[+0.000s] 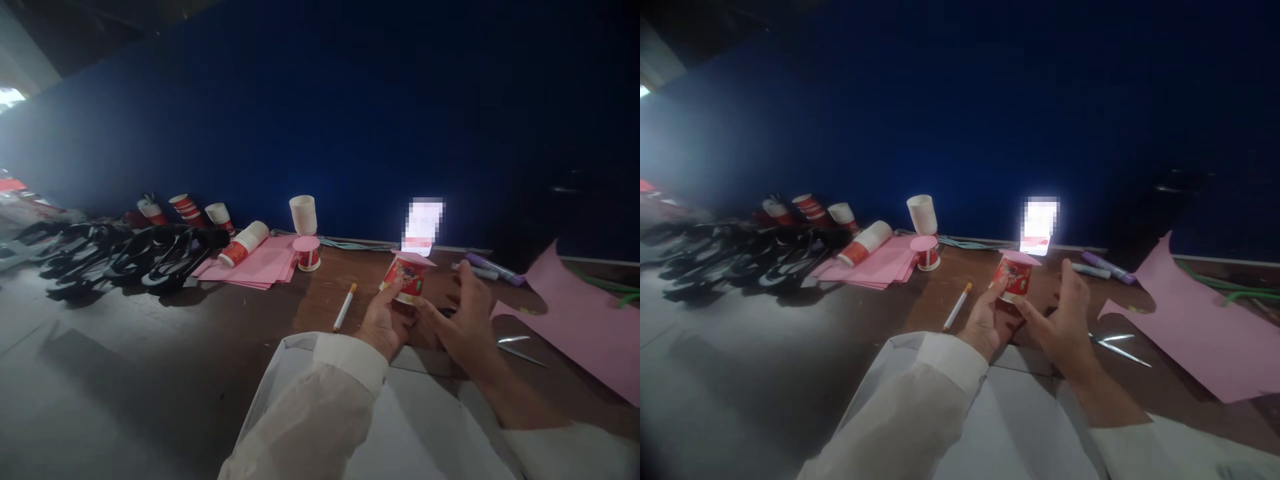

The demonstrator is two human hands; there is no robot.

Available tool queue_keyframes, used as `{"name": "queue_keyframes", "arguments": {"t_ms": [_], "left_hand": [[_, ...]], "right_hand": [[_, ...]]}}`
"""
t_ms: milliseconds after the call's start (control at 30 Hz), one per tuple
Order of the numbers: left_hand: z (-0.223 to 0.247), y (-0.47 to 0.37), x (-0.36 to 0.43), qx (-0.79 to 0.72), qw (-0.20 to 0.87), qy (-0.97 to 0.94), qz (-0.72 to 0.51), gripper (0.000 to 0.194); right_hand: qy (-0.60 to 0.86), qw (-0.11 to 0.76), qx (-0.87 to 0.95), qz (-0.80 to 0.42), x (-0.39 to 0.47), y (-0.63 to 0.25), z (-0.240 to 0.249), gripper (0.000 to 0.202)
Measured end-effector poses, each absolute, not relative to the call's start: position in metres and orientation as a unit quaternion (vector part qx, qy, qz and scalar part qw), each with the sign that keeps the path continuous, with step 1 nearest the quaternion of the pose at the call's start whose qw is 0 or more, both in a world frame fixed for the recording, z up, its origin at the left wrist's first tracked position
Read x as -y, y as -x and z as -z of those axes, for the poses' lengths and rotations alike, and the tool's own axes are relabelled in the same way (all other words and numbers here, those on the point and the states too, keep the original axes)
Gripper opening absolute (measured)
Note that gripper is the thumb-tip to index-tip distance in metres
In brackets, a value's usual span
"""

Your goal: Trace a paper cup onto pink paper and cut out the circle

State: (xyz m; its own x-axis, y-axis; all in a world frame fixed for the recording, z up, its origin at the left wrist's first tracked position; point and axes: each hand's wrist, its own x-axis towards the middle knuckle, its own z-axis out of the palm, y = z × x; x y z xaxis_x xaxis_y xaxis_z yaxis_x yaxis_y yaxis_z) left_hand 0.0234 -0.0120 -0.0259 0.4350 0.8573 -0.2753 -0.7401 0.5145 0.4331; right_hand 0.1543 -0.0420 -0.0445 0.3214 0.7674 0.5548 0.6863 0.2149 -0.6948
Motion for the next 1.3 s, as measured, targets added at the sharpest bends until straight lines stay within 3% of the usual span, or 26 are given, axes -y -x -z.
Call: {"name": "queue_keyframes", "arguments": {"t_ms": [233,433,967,1300], "left_hand": [[0.025,-0.023,0.015,-0.206,0.855,-0.158,-0.449,0.034],[0.03,-0.03,0.016,-0.166,0.841,-0.176,-0.484,0.038],[0.032,-0.035,0.019,-0.183,0.8,-0.274,-0.502,0.053],[0.027,-0.033,0.021,-0.207,0.786,-0.299,-0.5,0.051]], "right_hand": [[0.57,0.469,0.666,0.109,0.056,-0.156,0.024,0.081],[0.525,0.459,0.69,0.191,0.056,-0.155,0.016,0.066],[0.529,0.453,0.689,0.198,0.055,-0.155,0.013,0.056],[0.544,0.467,0.676,0.173,0.057,-0.154,0.011,0.056]]}}
